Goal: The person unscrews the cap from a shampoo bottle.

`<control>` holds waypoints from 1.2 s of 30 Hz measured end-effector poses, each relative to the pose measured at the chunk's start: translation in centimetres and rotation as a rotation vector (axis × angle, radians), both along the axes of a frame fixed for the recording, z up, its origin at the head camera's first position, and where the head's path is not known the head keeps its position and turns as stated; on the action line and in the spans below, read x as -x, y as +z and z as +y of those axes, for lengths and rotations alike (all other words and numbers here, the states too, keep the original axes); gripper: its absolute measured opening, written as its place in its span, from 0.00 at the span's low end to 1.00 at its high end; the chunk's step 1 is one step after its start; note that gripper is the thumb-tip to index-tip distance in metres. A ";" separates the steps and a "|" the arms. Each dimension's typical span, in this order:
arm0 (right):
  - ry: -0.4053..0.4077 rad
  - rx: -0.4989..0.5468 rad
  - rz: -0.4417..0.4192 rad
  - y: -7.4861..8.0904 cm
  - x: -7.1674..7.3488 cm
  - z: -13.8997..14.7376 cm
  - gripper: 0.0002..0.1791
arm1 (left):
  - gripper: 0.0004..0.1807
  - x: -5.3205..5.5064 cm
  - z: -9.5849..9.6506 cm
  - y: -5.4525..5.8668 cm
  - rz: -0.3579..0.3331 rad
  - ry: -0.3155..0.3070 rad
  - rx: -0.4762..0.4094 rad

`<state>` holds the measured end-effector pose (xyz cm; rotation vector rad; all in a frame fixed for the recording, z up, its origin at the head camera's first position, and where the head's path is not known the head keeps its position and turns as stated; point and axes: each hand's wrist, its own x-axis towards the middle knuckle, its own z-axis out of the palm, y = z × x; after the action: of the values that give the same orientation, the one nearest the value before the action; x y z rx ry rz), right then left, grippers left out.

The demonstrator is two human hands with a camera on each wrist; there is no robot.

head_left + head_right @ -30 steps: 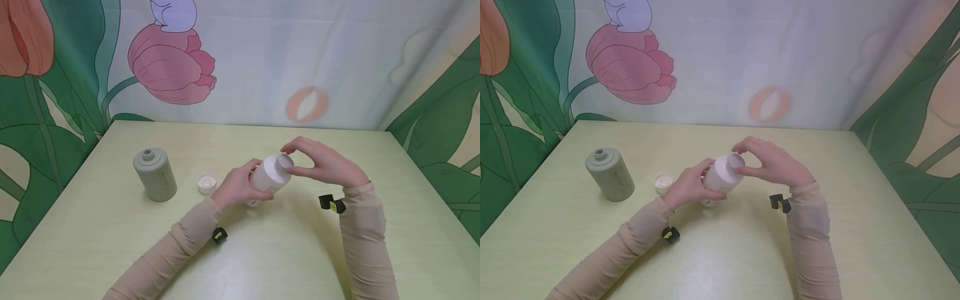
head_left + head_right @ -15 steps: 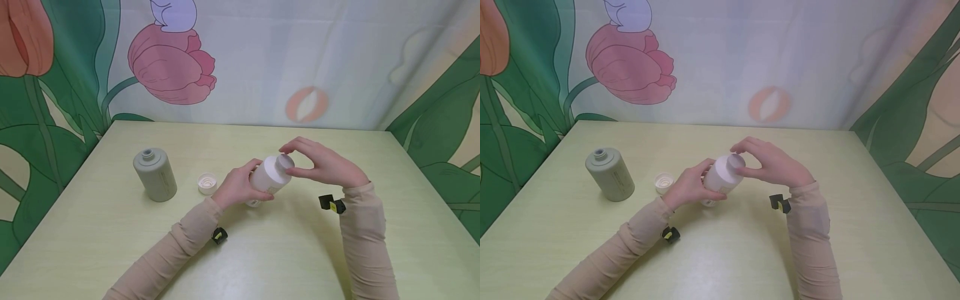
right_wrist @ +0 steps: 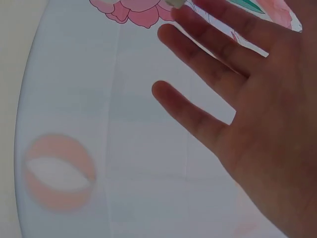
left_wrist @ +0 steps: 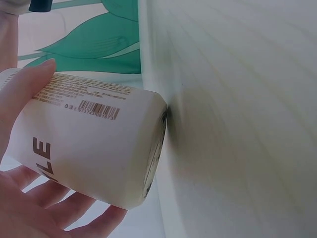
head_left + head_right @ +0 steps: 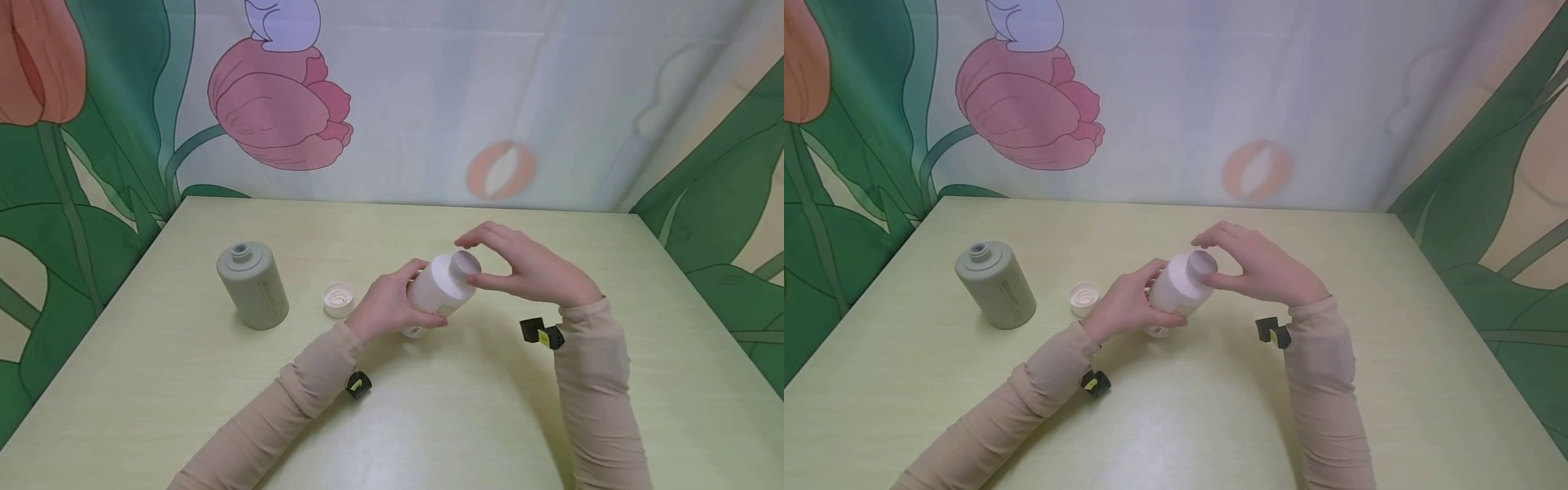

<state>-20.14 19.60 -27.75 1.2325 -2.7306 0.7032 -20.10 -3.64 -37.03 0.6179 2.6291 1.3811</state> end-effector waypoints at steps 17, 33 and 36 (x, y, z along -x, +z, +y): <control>0.009 0.003 0.012 0.2 0.0 0.0 0.21 | 0.40 0.1 0.0 0.1 0.002 -0.003 -0.002; -0.005 -0.008 -0.023 0.2 0.0 -0.1 0.21 | 0.40 0.0 0.0 0.1 0.001 -0.004 0.004; -0.030 -0.012 -0.010 0.1 0.0 -0.1 0.20 | 0.40 -0.1 0.0 0.2 -0.006 -0.003 0.003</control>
<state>-20.12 19.47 -27.60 1.1904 -2.7598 0.6926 -20.04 -3.62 -36.87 0.6166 2.6241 1.3763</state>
